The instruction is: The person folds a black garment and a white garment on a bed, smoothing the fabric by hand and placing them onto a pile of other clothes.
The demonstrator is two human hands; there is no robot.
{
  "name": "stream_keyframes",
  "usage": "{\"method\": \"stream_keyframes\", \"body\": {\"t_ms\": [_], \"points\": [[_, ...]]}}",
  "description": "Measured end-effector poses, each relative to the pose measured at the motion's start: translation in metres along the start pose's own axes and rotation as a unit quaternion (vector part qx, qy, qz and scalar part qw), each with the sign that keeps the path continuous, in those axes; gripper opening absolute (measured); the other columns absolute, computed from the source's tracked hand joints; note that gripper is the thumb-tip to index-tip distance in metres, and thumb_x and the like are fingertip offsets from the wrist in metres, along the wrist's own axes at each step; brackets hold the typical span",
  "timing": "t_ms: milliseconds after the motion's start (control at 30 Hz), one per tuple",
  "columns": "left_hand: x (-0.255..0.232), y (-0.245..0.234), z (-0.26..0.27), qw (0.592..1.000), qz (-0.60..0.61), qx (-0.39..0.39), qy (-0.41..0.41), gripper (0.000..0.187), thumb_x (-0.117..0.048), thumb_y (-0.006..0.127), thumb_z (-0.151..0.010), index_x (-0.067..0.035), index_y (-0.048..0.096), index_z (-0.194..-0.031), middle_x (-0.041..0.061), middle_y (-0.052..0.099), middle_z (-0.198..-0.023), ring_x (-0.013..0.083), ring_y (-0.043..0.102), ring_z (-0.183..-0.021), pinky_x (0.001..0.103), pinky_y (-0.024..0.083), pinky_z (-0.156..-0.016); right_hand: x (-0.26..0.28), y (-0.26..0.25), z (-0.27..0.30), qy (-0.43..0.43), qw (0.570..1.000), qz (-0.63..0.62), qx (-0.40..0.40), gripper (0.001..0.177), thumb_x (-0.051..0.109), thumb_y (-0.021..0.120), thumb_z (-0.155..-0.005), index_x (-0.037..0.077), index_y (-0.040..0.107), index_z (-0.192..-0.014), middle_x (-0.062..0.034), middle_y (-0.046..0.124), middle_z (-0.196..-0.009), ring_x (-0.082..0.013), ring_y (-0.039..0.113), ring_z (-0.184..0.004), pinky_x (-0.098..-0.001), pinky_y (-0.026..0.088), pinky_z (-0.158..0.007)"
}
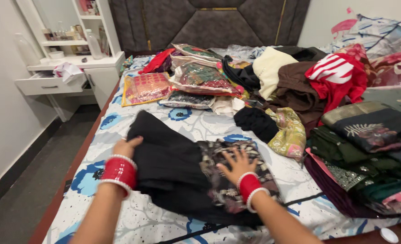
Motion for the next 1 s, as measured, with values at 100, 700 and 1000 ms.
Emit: {"method": "stream_keyframes", "body": {"t_ms": [100,700,1000], "points": [[-0.001,-0.07,-0.007,0.998,-0.042,-0.031,0.039,0.052,-0.027,0.078,-0.081,0.001,0.066,-0.123,0.022,0.075,-0.101,0.0318,0.072,-0.082,0.042,0.056,-0.075,0.072,-0.001,0.025,-0.05,0.999,-0.003,0.005,0.079,0.079,0.033,-0.09,0.043,0.022,-0.16,0.0001,0.009,-0.171,-0.0306,0.001,-0.158,-0.0767,0.0,-0.115],[0.067,0.21,0.117,0.858,-0.435,0.227,0.155,0.077,-0.053,0.054,-0.099,-0.01,0.036,-0.16,0.017,0.036,-0.161,0.0341,0.043,-0.146,0.05,0.036,-0.123,0.083,0.09,-0.022,0.004,0.654,-0.748,0.113,0.079,0.066,0.042,-0.092,0.023,0.034,-0.158,-0.0124,0.025,-0.166,-0.0396,0.021,-0.149,-0.0671,0.018,-0.114],[0.122,0.238,0.117,0.841,-0.482,0.216,0.117,0.093,-0.059,0.049,-0.095,-0.016,0.004,-0.163,0.001,-0.004,-0.174,0.021,-0.008,-0.159,0.049,0.002,-0.126,-0.133,0.005,-0.07,0.02,0.882,-0.471,-0.023,0.032,0.027,0.071,-0.089,0.011,0.076,-0.116,-0.0071,0.079,-0.112,-0.0235,0.076,-0.098,-0.0399,0.062,-0.086]]}}
Point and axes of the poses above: each hand's wrist, its own z-axis away from the middle knuckle, its own y-axis out of the palm, x = y × z, the point moved 1 cm from there along -z, towards the middle knuckle
